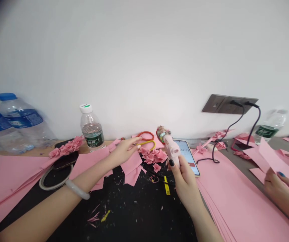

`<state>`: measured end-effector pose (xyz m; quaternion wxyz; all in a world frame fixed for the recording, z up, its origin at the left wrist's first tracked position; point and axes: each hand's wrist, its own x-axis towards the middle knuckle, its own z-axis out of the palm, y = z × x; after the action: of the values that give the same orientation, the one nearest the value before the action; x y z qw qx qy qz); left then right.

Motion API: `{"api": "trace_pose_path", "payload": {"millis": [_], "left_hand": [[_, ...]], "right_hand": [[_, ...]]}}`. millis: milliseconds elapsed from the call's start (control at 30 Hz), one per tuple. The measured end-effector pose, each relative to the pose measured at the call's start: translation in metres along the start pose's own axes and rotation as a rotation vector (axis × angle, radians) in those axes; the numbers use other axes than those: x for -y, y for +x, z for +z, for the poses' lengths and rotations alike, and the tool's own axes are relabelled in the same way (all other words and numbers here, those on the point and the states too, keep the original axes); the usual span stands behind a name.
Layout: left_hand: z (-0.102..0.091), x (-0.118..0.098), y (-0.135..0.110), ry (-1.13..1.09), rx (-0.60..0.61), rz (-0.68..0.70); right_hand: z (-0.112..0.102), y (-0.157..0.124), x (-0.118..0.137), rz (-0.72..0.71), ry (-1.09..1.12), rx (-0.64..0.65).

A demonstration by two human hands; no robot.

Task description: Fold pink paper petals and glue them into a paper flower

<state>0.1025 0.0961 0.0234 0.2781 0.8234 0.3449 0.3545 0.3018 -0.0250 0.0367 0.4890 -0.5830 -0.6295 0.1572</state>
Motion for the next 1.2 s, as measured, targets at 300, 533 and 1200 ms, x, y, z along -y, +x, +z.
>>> {"api": "trace_pose_path", "payload": {"millis": [300,533,1200], "left_hand": [[-0.083,0.005,-0.067,0.039,-0.089,-0.232],[-0.102,0.015,-0.113,0.312,-0.105,-0.273],[-0.102,0.039,-0.125,0.294,-0.158,-0.250]], "right_hand": [[0.011,-0.015,0.009,-0.069,-0.158,0.449],[0.019,-0.033,0.002,-0.294,-0.453,0.541],[0.011,-0.035,-0.011,-0.446,-0.711,0.414]]}}
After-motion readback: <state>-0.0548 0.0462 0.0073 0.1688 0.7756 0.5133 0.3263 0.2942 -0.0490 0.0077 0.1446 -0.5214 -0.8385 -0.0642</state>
